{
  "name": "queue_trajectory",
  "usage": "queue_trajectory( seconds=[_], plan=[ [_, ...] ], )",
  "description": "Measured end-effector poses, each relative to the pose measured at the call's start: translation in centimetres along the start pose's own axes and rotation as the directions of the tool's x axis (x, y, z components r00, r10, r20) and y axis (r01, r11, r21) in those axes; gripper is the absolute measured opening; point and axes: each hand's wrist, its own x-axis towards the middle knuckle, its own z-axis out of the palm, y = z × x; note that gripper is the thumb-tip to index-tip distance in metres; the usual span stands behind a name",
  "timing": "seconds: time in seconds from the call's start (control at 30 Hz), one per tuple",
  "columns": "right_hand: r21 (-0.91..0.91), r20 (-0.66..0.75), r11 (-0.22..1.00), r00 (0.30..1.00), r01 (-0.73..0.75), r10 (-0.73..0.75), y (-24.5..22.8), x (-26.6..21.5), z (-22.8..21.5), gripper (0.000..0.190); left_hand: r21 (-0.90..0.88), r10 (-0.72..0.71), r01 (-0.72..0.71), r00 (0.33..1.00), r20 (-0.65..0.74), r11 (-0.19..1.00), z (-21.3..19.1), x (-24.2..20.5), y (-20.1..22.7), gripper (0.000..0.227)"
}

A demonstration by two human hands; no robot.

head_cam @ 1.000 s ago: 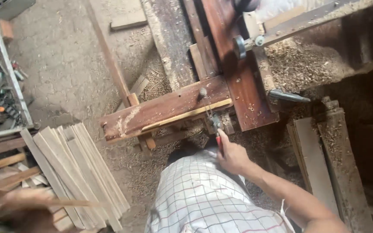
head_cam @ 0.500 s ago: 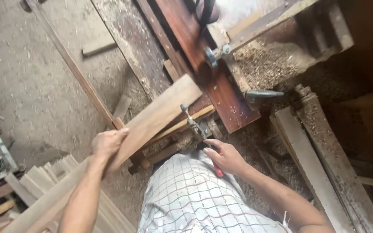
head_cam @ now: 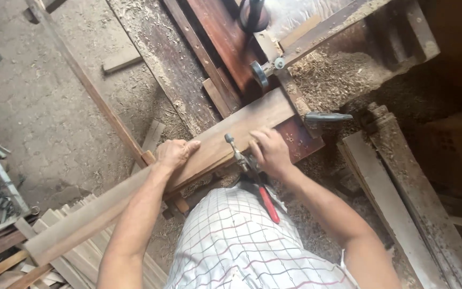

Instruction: Processing wooden boards using a stationary shaper table and a clamping jig.

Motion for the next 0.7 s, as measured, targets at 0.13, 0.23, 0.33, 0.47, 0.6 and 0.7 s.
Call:
queue_trajectory(
  seconds=[0.13, 0.23, 0.33, 0.47, 0.6, 0.7],
  plan=[
    [-0.113, -0.231, 0.924, 0.895, 0.366, -0.382, 2.3, 6.5, 2.6, 0.039, 0.070, 0.006, -0.004, 1.000, -0.025, 0.998, 0.9, 0.6, -0.1, 0.083],
    [-0.157, -0.181, 0.915, 0.900, 0.371, -0.396, 3.0, 8.2, 2.9, 0.047, 0.188, 0.038, -0.026, 0.997, -0.060, 0.982, 0.4, 0.8, 0.8, 0.087],
    [-0.138, -0.124, 0.922, 0.917, 0.363, -0.380, 3.1, 8.0, 2.6, 0.050, 0.366, -0.026, 0.015, 0.999, 0.024, 0.930, -1.4, -0.3, 4.9, 0.083],
    [-0.161, -0.104, 0.919, 0.920, 0.360, -0.378, 3.5, 8.3, 2.9, 0.047, 0.476, 0.253, -0.291, 0.957, 0.144, 0.830, -2.1, -2.4, 9.7, 0.078],
    [-0.162, -0.103, 0.929, 0.930, 0.334, -0.353, 4.5, 8.5, 3.3, 0.045, 0.414, 0.316, -0.300, 0.948, 0.030, 0.859, -0.3, -3.9, 10.9, 0.088],
    [-0.135, -0.095, 0.925, 0.924, 0.356, -0.369, 4.5, 7.6, 2.6, 0.043, 0.403, 0.320, -0.272, 0.946, -0.057, 0.874, 1.1, -3.4, 10.1, 0.086]
  ],
)
